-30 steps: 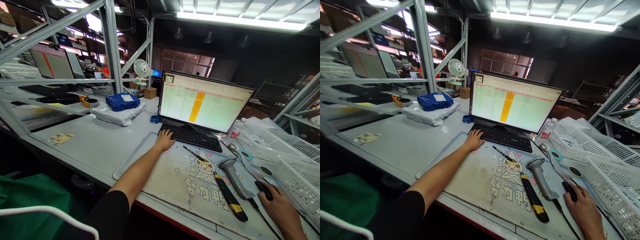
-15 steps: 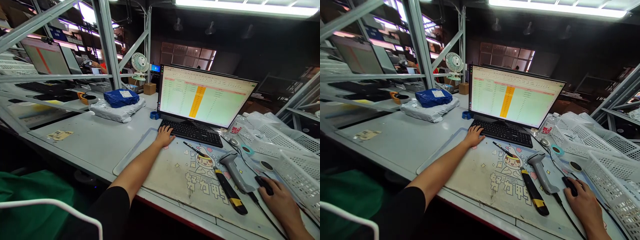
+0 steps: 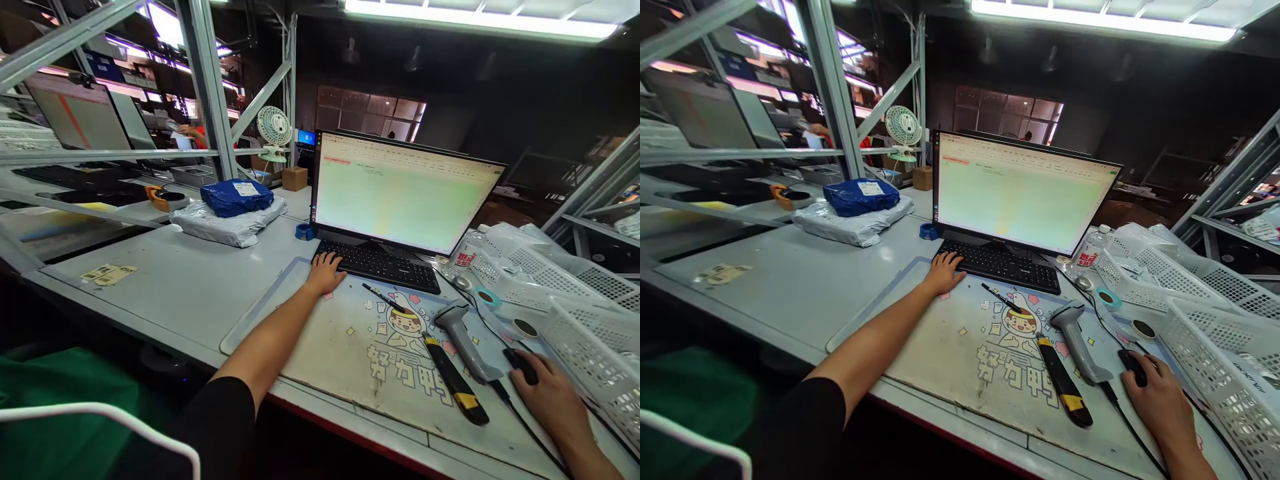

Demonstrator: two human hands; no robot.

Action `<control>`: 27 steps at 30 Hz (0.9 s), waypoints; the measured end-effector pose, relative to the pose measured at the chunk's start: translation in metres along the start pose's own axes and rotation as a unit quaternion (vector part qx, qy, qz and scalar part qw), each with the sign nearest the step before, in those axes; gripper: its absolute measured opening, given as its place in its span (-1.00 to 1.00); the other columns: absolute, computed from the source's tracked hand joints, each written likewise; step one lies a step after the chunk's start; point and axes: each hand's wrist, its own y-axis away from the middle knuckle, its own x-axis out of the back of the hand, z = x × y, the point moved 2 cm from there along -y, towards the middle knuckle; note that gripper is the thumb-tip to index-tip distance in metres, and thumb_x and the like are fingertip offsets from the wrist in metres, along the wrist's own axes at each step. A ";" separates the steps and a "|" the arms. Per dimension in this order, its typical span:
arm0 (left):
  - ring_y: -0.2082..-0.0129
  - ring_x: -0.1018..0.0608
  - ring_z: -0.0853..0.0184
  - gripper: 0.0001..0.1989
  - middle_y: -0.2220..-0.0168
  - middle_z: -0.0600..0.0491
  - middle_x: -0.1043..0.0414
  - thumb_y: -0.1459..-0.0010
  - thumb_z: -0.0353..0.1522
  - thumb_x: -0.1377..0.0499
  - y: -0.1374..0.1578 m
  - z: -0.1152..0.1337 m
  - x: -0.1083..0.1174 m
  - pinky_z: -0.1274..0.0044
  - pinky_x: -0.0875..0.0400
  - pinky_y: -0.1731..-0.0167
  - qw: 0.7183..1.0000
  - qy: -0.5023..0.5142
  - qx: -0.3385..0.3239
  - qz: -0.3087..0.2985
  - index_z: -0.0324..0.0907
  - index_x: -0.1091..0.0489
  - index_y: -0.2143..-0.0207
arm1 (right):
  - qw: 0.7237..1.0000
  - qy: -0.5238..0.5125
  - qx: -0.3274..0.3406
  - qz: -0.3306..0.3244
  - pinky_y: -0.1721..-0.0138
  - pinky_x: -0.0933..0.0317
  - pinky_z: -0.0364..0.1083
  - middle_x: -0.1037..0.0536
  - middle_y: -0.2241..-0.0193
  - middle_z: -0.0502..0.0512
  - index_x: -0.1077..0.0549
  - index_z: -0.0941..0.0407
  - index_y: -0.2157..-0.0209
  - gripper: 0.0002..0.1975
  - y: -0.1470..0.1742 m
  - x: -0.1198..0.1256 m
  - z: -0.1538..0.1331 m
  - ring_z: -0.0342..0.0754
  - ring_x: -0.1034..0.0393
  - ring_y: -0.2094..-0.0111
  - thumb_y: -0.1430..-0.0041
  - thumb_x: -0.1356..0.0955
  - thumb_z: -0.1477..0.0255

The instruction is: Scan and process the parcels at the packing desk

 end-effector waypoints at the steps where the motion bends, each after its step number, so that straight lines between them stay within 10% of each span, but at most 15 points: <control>1: -0.55 -0.08 -0.09 -0.36 -0.54 -0.11 -0.10 -0.47 -0.05 -0.05 0.000 0.000 0.000 0.09 0.10 -0.53 1.000 -0.001 0.000 0.000 -0.12 -0.26 -0.46 | 1.000 0.004 -0.004 -0.009 0.03 -0.43 0.22 -0.55 -0.14 0.21 -0.56 -0.01 -0.13 -0.41 -0.001 -0.001 0.001 0.33 -0.53 -0.02 -0.27 -0.22 -0.01; 27: -0.55 -0.07 -0.11 -0.33 -0.56 -0.10 -0.04 -0.47 -0.03 -0.04 -0.003 0.001 0.001 0.09 0.09 -0.53 1.000 -0.019 0.009 -0.014 -0.13 -0.22 -0.49 | 0.999 -0.009 0.036 0.020 -0.14 -0.41 0.27 -0.56 -0.11 0.32 -0.54 0.11 -0.16 -0.33 -0.008 -0.022 0.017 0.33 -0.52 -0.05 -0.36 -0.15 -0.03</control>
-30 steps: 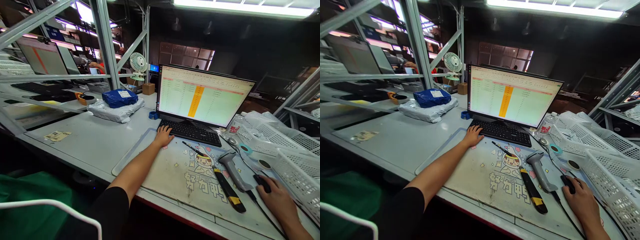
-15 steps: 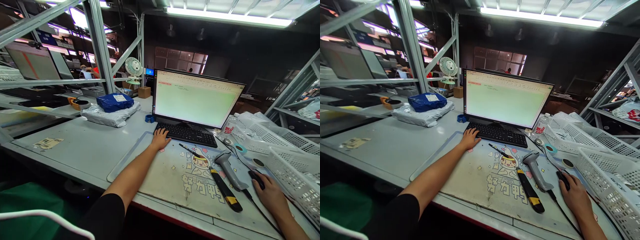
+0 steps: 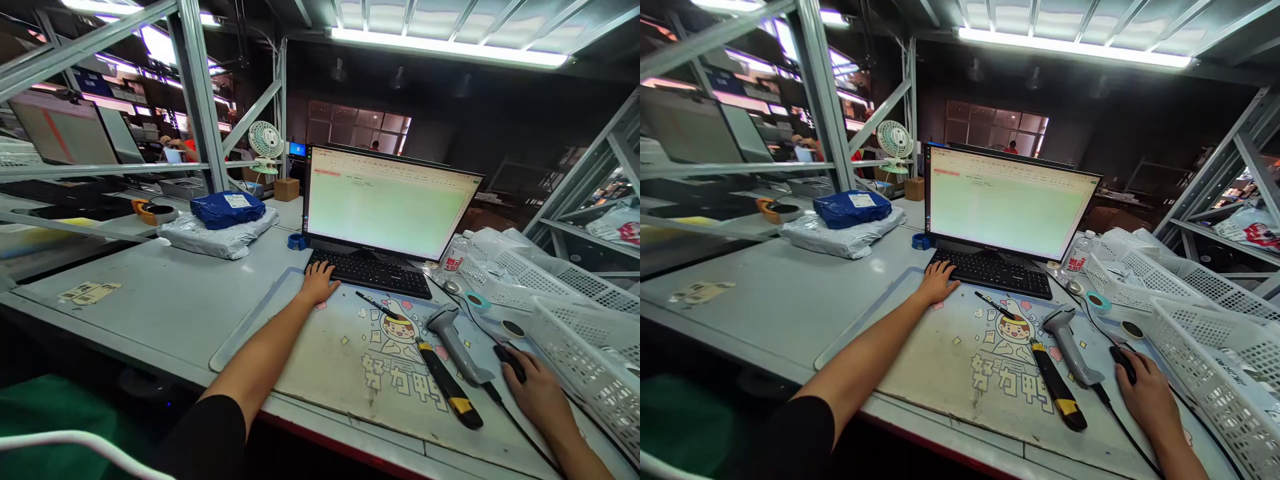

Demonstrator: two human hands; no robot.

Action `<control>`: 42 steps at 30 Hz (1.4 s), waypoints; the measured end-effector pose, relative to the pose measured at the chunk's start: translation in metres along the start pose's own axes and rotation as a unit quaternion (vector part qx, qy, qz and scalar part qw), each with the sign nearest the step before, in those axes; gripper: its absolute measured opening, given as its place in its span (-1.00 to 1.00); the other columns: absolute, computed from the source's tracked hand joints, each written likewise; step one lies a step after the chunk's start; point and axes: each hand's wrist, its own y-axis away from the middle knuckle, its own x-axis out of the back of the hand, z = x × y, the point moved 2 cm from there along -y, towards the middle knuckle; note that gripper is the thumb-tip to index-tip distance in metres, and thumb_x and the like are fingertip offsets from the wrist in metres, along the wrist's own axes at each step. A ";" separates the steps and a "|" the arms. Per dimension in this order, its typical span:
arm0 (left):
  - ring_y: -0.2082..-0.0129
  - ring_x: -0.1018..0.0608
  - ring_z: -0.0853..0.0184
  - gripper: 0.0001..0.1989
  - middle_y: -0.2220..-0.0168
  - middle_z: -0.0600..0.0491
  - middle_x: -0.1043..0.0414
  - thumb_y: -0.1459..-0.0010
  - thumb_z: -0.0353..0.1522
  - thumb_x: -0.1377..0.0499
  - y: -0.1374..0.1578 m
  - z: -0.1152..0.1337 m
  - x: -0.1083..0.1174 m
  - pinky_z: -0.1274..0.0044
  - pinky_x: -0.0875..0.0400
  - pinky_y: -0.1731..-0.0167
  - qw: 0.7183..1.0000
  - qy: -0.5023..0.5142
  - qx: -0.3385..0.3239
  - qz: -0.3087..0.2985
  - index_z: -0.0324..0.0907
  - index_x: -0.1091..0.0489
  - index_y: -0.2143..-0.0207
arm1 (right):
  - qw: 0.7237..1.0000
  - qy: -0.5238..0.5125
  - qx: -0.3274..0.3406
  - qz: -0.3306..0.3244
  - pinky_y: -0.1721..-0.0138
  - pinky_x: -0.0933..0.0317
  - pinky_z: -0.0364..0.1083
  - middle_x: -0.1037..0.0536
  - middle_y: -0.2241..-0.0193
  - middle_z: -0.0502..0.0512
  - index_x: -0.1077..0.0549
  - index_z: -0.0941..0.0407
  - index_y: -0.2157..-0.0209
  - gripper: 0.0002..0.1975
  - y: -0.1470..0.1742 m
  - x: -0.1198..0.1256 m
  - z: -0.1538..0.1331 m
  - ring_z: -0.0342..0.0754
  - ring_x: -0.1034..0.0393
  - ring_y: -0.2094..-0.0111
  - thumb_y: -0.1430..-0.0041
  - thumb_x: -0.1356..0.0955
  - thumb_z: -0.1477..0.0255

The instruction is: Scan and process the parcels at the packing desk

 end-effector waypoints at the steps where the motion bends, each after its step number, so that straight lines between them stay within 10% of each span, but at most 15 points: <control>1: -0.55 -0.06 -0.12 -0.32 -0.56 -0.10 -0.03 -0.47 -0.02 -0.04 0.000 0.000 0.000 0.08 0.09 -0.52 1.000 -0.001 0.000 -0.001 -0.13 -0.21 -0.49 | 1.000 0.000 0.001 0.000 -0.15 -0.41 0.28 -0.56 -0.11 0.32 -0.54 0.12 -0.16 -0.33 0.000 0.000 0.000 0.34 -0.52 -0.06 -0.36 -0.15 -0.04; 16: -0.55 -0.02 -0.20 -0.38 -0.58 -0.11 0.02 -0.43 0.02 -0.07 -0.003 0.015 0.006 -0.21 0.04 -0.42 1.000 -0.004 -0.014 -0.018 0.00 -0.32 -0.42 | 1.000 0.008 -0.002 0.002 -0.11 -0.41 0.22 -0.56 -0.11 0.26 -0.54 0.07 -0.14 -0.36 0.000 -0.002 0.002 0.29 -0.54 -0.02 -0.35 -0.15 -0.04; 42: -0.55 -0.04 -0.15 -0.37 -0.55 -0.10 -0.06 -0.45 -0.01 -0.05 0.002 0.015 0.002 -0.15 0.15 -0.47 1.000 0.015 -0.012 -0.001 -0.01 -0.27 -0.45 | 1.000 -0.002 -0.004 0.006 -0.16 -0.39 0.25 -0.54 -0.08 0.34 -0.56 0.13 -0.14 -0.34 -0.001 -0.001 -0.001 0.31 -0.51 -0.05 -0.37 -0.15 -0.03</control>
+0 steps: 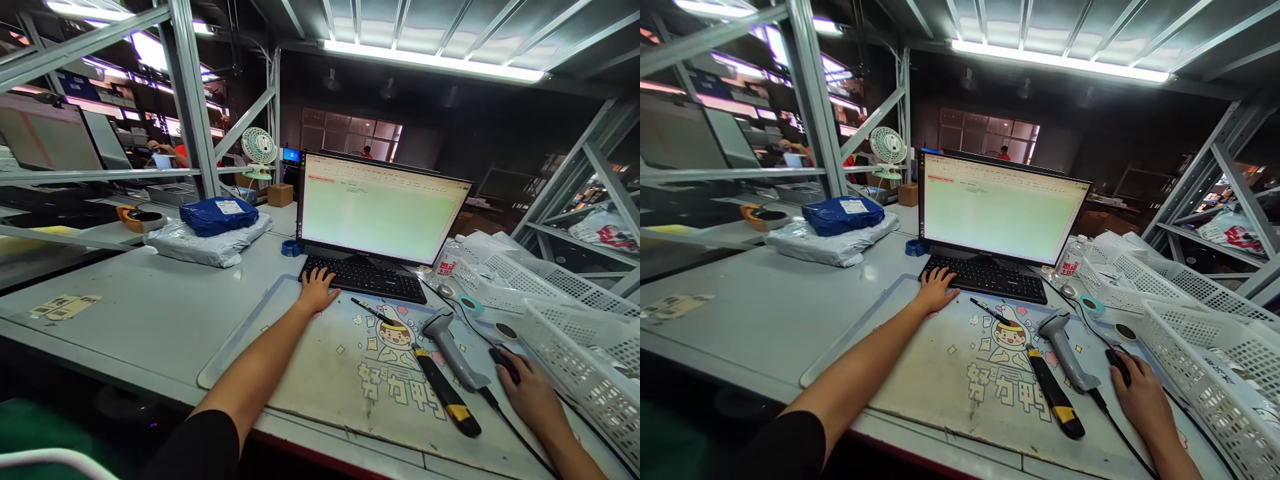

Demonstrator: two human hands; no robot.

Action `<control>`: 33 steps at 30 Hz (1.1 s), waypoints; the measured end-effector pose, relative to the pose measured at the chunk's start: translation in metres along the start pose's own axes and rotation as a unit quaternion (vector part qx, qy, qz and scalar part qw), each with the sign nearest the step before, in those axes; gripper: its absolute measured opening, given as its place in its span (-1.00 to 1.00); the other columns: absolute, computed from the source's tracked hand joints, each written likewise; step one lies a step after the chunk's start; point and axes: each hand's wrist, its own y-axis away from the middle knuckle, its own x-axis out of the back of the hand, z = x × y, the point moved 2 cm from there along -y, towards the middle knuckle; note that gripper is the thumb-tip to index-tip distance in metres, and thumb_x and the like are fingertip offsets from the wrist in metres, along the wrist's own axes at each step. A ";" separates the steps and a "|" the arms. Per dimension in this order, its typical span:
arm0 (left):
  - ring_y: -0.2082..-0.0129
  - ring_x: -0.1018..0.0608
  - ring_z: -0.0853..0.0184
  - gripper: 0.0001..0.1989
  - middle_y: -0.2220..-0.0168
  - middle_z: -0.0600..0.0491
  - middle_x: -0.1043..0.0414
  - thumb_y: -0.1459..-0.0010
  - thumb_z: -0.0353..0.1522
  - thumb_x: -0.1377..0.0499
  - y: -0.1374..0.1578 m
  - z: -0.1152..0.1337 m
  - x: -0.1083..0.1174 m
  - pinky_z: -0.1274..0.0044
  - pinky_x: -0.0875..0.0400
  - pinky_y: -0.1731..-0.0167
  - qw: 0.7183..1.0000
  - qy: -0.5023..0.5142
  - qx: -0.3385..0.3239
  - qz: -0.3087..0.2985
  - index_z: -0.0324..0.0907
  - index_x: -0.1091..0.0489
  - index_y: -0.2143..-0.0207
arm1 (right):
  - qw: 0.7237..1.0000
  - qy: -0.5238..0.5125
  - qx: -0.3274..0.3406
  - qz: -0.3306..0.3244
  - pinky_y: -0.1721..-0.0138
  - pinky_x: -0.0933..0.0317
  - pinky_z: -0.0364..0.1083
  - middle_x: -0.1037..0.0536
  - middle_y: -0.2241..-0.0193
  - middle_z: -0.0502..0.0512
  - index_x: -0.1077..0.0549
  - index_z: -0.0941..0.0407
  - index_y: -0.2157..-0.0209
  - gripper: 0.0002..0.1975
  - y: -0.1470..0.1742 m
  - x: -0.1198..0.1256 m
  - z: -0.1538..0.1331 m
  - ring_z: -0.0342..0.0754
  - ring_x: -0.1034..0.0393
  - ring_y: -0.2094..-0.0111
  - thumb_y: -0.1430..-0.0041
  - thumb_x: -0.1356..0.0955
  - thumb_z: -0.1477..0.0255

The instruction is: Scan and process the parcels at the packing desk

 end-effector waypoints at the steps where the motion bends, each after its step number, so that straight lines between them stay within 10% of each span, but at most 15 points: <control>1: -0.55 -0.04 -0.15 -0.37 -0.55 -0.10 -0.06 -0.45 -0.01 -0.05 0.000 0.000 0.000 -0.15 0.15 -0.47 1.000 0.000 0.000 0.000 -0.01 -0.27 -0.45 | 1.000 -0.002 0.002 0.001 -0.16 -0.39 0.25 -0.54 -0.08 0.34 -0.55 0.13 -0.15 -0.34 0.000 0.000 0.000 0.31 -0.51 -0.04 -0.37 -0.15 -0.02; 33: -0.57 0.02 -0.17 -0.34 -0.58 -0.11 0.02 -0.45 -0.01 -0.04 -0.001 -0.002 -0.001 -0.13 0.08 -0.47 1.000 -0.015 0.004 -0.006 -0.04 -0.24 -0.48 | 1.000 0.010 -0.004 -0.004 -0.16 -0.39 0.27 -0.52 -0.13 0.31 -0.54 0.11 -0.17 -0.36 0.002 -0.002 0.003 0.31 -0.50 -0.05 -0.37 -0.17 -0.01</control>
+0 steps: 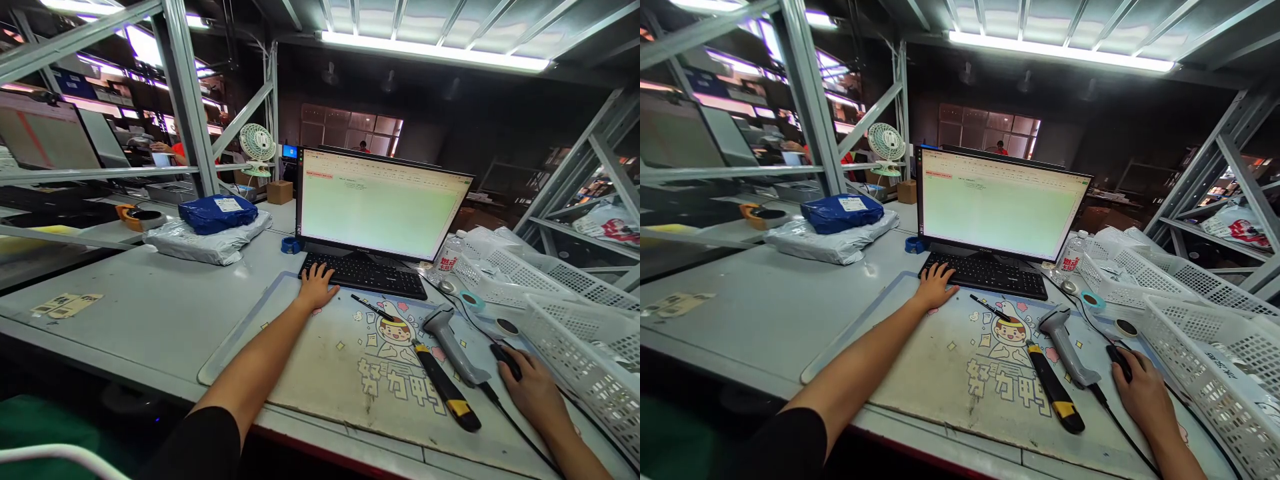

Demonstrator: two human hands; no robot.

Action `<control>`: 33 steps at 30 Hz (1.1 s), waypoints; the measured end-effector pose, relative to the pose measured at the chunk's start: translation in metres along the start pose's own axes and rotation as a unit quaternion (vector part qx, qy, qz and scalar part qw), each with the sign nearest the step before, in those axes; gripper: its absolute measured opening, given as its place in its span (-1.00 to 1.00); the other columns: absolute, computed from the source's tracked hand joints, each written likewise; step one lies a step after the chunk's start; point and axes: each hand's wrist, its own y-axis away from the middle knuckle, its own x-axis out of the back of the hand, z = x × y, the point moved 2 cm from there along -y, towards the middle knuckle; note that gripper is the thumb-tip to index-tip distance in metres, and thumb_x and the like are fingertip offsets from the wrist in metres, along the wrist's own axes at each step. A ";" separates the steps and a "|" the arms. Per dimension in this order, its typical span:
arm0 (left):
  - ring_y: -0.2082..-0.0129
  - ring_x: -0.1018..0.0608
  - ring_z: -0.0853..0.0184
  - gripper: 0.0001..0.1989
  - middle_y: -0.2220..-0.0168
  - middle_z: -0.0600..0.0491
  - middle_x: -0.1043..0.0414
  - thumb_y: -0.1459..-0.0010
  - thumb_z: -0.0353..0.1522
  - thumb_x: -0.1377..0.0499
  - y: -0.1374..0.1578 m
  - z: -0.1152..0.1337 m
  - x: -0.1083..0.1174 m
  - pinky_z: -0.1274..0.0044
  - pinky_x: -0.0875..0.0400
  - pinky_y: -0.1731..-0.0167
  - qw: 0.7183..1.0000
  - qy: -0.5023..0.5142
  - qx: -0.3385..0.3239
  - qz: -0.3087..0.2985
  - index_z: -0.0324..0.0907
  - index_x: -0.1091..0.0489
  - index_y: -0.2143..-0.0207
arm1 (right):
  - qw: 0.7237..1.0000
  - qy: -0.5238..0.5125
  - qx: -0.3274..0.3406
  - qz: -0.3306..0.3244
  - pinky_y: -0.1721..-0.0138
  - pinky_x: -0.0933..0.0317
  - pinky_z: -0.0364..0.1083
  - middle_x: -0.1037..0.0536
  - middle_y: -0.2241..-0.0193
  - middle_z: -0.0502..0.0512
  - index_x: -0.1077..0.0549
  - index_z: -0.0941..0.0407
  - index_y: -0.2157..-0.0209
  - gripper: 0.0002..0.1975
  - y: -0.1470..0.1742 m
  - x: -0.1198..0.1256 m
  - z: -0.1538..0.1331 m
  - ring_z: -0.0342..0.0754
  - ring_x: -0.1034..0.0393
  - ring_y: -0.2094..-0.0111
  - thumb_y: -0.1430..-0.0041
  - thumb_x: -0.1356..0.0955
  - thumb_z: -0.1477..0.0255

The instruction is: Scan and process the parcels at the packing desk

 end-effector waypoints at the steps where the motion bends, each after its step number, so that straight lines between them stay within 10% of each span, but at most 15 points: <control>1: -0.57 0.03 -0.17 -0.35 -0.58 -0.09 0.03 -0.45 -0.01 -0.04 0.000 0.000 0.000 -0.15 0.07 -0.46 1.000 -0.001 -0.003 -0.001 -0.01 -0.25 -0.47 | 1.000 0.002 -0.001 0.000 -0.16 -0.39 0.27 -0.52 -0.13 0.31 -0.54 0.10 -0.17 -0.36 0.000 0.001 -0.001 0.31 -0.50 -0.05 -0.37 -0.16 -0.01; 33: -0.57 0.03 -0.15 -0.37 -0.57 -0.06 -0.02 -0.45 -0.02 -0.04 0.001 0.000 -0.003 -0.14 0.13 -0.48 1.000 0.012 0.000 0.009 0.00 -0.26 -0.46 | 0.998 -0.051 -0.001 -0.027 -0.12 -0.43 0.29 -0.55 -0.15 0.32 -0.57 0.09 -0.13 -0.30 -0.003 0.003 -0.002 0.38 -0.55 -0.03 -0.26 -0.20 -0.09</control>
